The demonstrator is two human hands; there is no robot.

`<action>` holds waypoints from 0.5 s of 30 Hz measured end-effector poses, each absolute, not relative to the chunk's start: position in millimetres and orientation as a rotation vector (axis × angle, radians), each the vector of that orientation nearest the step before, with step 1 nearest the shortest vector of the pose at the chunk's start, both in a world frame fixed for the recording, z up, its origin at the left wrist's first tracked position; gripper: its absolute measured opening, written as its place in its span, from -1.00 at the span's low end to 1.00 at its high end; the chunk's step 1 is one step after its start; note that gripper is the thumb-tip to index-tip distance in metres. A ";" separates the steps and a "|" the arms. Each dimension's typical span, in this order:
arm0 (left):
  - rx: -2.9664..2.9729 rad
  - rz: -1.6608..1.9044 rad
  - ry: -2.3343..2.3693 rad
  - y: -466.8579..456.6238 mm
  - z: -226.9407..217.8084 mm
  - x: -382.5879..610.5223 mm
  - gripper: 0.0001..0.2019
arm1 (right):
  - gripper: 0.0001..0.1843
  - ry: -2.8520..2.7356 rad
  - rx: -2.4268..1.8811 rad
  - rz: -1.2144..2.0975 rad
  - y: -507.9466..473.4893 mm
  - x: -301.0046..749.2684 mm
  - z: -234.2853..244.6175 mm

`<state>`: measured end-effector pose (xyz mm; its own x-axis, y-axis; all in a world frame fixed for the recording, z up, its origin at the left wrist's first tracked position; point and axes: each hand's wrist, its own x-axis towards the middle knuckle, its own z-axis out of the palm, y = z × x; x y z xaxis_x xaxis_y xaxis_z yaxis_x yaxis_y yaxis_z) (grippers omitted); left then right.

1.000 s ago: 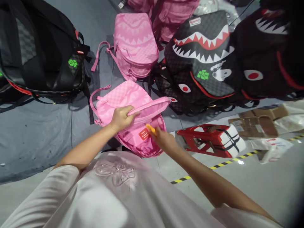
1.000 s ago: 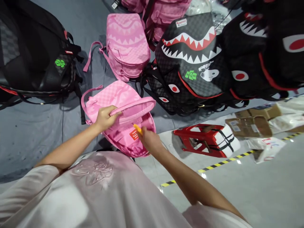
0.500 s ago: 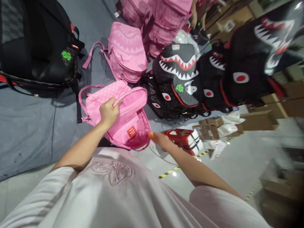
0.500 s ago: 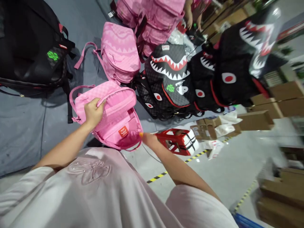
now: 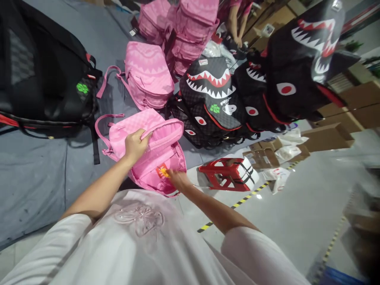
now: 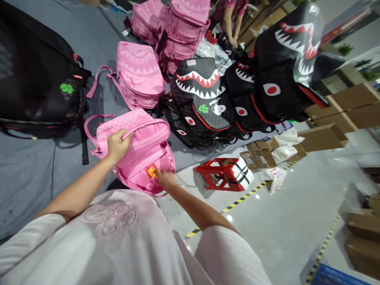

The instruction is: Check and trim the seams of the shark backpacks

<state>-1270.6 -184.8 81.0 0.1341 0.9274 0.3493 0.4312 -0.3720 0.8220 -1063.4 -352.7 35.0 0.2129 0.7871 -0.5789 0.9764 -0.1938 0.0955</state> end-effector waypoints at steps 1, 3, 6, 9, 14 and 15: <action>1.878 1.188 1.295 -185.4 81.7 -1270.8 -0.66 | -0.67 1.684 2.061 -0.590 -347.3 -1072.8 25.0; 1.881 1.183 1.279 -186.1 83.0 -1272.4 -0.67 | -0.66 1.708 2.133 -0.584 -336.5 -1084.8 8.1; 1.890 1.198 1.275 -184.7 84.1 -1275.2 -0.67 | -0.56 1.596 2.338 -0.514 -327.4 -1086.0 -7.6; 1.919 1.219 1.281 -180.7 84.1 -1273.8 -0.66 | -0.51 1.526 2.474 -0.518 -332.9 -1080.3 -15.1; 1.981 1.196 1.196 -176.3 81.9 -1262.5 -0.64 | -0.56 1.427 2.597 -0.553 -351.2 -1072.8 -18.8; 1.991 1.196 1.179 -176.0 81.5 -1260.8 -0.63 | -0.56 1.407 2.617 -0.554 -353.3 -1072.0 -18.8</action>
